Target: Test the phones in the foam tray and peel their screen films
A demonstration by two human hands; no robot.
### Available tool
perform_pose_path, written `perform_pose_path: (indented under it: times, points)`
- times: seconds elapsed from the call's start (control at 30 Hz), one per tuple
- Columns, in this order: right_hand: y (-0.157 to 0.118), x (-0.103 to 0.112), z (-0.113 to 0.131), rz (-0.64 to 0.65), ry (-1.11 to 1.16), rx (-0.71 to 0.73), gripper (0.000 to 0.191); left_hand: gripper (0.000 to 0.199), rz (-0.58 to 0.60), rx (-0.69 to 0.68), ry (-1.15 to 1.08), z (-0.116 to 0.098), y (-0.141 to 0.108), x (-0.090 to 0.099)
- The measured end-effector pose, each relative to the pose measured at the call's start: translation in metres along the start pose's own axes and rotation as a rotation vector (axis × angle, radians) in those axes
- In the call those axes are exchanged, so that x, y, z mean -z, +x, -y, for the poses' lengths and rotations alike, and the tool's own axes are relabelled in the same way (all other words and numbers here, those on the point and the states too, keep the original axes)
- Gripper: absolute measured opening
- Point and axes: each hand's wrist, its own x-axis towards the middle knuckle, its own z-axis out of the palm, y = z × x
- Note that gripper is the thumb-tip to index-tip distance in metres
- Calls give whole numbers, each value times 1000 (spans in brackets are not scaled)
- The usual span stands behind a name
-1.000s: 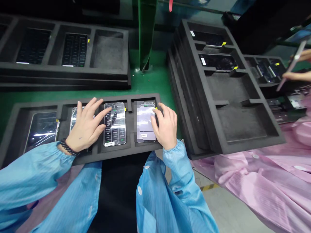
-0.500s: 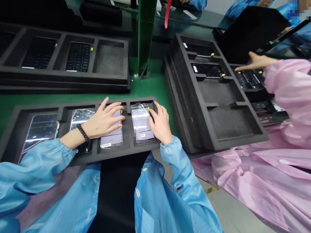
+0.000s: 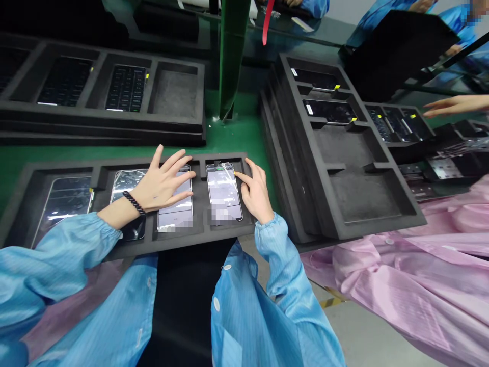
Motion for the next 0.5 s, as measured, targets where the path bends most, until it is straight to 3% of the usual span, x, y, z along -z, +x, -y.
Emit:
perform_pose_path:
  times: [0.5]
  points:
    - [-2,1,-4,-41,91,46,45,58,16,3,13,1,4,7]
